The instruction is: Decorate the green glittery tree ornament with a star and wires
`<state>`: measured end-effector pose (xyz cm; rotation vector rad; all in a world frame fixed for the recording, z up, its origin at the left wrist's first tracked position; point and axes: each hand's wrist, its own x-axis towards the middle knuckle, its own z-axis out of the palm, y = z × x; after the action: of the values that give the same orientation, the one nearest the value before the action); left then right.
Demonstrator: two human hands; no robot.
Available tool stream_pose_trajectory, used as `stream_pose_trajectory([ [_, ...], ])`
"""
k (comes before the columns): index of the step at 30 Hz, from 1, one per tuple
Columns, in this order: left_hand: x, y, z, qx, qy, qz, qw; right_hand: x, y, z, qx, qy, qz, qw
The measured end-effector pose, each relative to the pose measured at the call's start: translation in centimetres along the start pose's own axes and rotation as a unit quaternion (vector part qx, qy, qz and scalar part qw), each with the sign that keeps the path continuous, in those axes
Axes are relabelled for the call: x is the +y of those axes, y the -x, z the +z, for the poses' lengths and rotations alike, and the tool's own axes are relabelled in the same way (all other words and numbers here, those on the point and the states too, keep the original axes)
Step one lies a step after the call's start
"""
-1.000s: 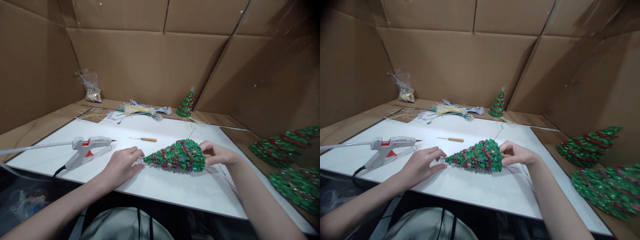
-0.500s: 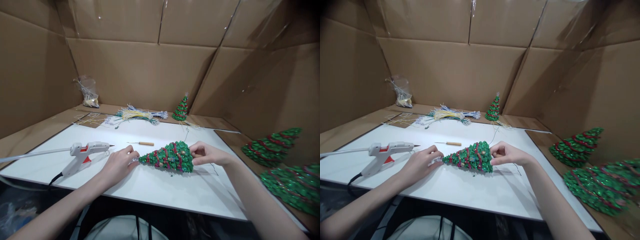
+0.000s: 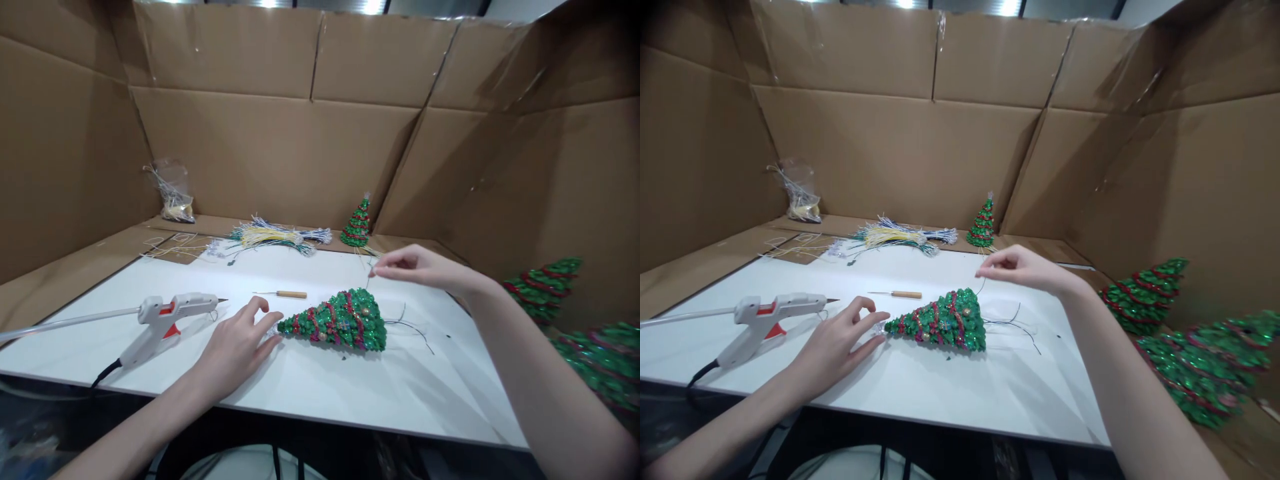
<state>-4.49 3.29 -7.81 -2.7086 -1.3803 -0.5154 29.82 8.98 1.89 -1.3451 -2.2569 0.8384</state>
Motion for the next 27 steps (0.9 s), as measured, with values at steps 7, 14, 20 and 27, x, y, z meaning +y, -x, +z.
stream_pose_trajectory([
  [7, 0.6, 0.1, -0.2, 0.094, 0.103, 0.080, 0.987, 0.7, -9.1, 1.0, 0.067, 0.247, 0.053, 0.965],
  [14, 0.9, -1.9, -0.9, 0.135, 0.161, 0.110, 0.971, 3.5, -16.2, 2.7, 0.032, 0.335, 0.088, 0.938],
  [20, 2.3, -6.0, -2.1, 0.084, 0.203, 0.076, 0.973, 5.7, -19.3, 3.3, 0.006, 0.364, 0.124, 0.923],
  [27, 3.8, -11.5, -2.1, 0.060, 0.142, 0.035, 0.987, 7.1, -20.7, 4.4, 0.010, 0.370, 0.120, 0.921],
])
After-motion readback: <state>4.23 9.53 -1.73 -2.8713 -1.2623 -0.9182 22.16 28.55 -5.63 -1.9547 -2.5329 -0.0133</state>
